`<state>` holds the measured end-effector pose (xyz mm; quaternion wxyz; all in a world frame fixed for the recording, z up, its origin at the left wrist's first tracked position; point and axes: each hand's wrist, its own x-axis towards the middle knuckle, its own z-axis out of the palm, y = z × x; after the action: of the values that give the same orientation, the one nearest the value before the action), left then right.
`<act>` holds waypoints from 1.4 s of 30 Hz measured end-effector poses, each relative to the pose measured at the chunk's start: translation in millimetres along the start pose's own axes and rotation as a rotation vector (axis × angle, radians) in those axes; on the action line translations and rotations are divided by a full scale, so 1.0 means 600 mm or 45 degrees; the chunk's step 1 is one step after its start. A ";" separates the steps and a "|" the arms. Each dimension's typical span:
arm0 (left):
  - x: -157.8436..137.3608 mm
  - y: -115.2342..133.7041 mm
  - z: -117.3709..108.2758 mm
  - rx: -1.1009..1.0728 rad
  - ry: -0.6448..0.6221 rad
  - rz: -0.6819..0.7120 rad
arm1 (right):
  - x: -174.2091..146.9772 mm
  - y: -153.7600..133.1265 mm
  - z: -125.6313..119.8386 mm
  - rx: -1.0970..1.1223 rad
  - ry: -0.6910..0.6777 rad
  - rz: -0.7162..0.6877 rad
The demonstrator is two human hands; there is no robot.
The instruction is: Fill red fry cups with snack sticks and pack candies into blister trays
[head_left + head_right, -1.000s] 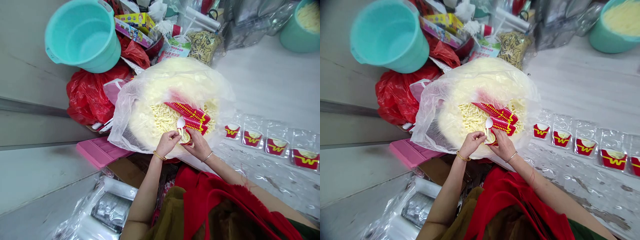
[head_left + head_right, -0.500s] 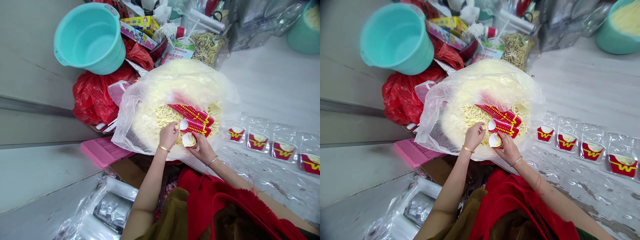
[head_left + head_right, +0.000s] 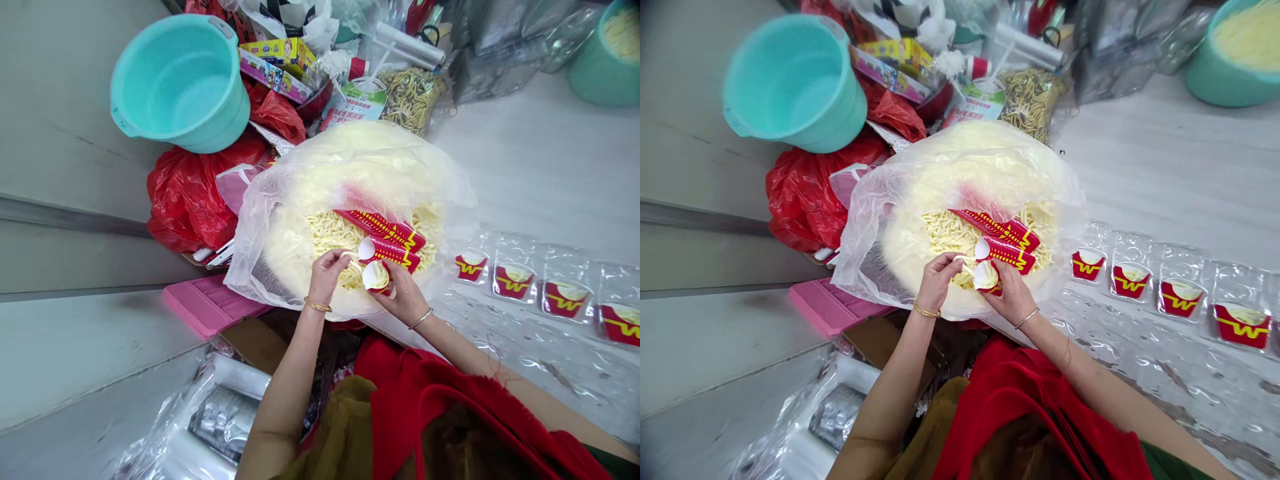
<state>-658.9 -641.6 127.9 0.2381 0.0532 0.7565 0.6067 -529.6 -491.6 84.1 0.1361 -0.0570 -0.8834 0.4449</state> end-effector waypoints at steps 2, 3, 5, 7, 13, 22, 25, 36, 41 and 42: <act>-0.027 0.012 0.016 -0.071 -0.091 -0.025 | 0.003 -0.010 0.004 0.024 0.000 -0.010; -0.037 0.016 0.022 -0.026 -0.113 0.009 | 0.003 -0.015 0.006 0.040 0.003 -0.015; -0.055 0.023 0.032 0.213 -0.104 0.159 | -0.001 -0.023 0.005 0.069 0.014 -0.029; -0.073 0.034 0.039 0.583 -0.088 0.359 | -0.009 -0.029 0.001 0.077 0.039 -0.038; -0.151 0.063 0.096 1.359 -0.223 0.643 | -0.048 -0.022 -0.025 0.065 0.124 0.007; -0.189 0.064 0.275 1.366 -0.334 0.799 | -0.136 0.045 -0.129 0.063 0.379 0.175; -0.180 0.061 0.367 1.320 -0.470 0.957 | -0.176 0.090 -0.189 0.024 0.539 0.275; -0.256 -0.012 0.899 1.235 -1.275 1.192 | -0.472 0.342 -0.495 -0.362 1.036 0.737; -0.279 -0.041 1.133 1.143 -1.521 1.238 | -0.588 0.460 -0.627 -0.535 1.120 0.904; -0.277 -0.047 1.173 1.144 -1.530 1.224 | -0.605 0.481 -0.647 -0.588 1.106 0.966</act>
<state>-207.4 -81.8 44.5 0.2709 0.7624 0.5663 0.1570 -74.9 -100.5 4.3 0.2997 -0.5709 -0.7389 0.1957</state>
